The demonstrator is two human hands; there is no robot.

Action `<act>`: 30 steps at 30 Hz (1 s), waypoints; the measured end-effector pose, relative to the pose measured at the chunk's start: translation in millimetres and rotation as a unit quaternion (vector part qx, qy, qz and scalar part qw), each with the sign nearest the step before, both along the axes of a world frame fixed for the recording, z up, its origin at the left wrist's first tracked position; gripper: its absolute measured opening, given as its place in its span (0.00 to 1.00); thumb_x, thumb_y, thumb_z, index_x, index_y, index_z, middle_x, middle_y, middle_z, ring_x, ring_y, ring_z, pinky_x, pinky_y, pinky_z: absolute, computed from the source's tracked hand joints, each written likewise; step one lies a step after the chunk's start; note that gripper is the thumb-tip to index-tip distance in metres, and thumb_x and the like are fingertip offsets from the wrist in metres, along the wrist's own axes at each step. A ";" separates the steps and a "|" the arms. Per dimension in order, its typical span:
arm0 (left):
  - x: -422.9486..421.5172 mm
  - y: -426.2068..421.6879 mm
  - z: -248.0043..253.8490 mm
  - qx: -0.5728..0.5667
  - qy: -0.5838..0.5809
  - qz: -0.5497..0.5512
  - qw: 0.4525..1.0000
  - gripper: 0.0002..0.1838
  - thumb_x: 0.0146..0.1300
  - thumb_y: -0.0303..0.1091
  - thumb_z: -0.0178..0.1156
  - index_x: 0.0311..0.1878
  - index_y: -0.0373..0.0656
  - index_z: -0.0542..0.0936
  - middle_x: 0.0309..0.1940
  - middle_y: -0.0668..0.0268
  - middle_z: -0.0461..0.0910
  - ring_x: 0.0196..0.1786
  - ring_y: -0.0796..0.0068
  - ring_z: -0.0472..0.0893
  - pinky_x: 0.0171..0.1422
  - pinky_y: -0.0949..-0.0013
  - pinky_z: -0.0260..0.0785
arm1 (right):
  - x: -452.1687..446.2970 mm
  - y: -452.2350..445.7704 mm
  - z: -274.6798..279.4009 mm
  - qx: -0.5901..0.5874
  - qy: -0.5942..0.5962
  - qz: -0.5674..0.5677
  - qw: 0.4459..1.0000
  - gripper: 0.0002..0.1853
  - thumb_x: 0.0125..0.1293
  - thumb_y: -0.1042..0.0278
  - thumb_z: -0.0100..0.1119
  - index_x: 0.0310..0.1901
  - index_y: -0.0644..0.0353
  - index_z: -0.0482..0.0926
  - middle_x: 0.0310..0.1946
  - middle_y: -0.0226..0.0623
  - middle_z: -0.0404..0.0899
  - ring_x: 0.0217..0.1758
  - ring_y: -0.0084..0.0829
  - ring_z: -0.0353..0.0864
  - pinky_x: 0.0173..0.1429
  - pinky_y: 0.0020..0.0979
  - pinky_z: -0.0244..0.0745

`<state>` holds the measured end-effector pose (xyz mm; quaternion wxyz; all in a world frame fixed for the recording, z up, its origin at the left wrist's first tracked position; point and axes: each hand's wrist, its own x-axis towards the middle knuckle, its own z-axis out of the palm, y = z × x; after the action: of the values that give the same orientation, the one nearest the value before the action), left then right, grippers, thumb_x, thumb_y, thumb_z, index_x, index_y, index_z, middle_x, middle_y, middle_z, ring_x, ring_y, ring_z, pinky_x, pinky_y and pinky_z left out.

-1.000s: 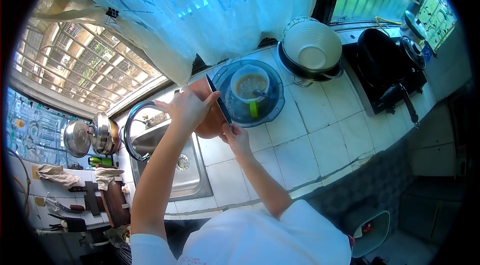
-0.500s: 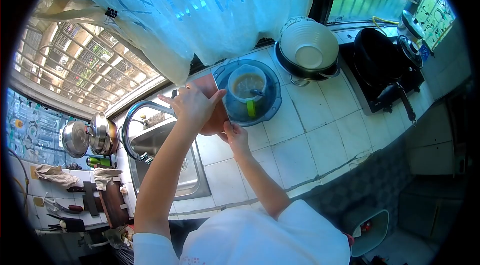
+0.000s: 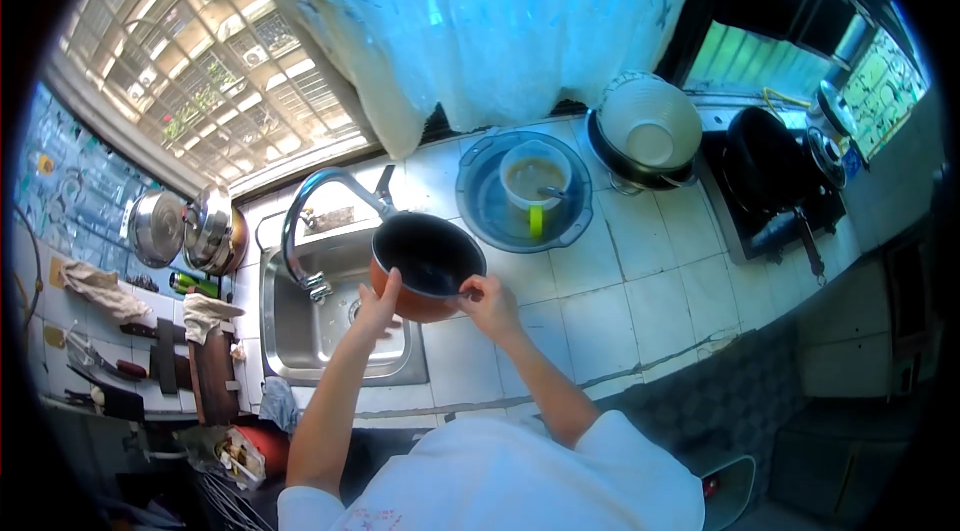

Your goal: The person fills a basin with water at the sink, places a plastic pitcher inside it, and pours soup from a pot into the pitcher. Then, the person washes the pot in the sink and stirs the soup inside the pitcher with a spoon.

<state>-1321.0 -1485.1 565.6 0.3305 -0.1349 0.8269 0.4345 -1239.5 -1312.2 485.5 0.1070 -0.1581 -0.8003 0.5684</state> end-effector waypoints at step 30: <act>12.3 -205.6 -128.9 0.415 -0.093 0.382 0.821 0.24 0.46 0.32 0.53 0.49 0.34 0.68 0.44 0.56 0.68 0.46 0.58 0.75 0.50 0.48 0.75 | -334.6 -54.5 -91.1 -0.051 0.002 -0.055 0.997 0.14 0.55 0.61 0.61 0.24 0.66 0.78 0.20 0.42 0.78 0.24 0.30 0.76 0.31 0.32 0.69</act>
<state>-1308.8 -1690.7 436.6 0.2382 -0.3298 0.4163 0.8131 -1574.1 -1366.7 394.5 0.1313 -0.2065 -0.7600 0.6021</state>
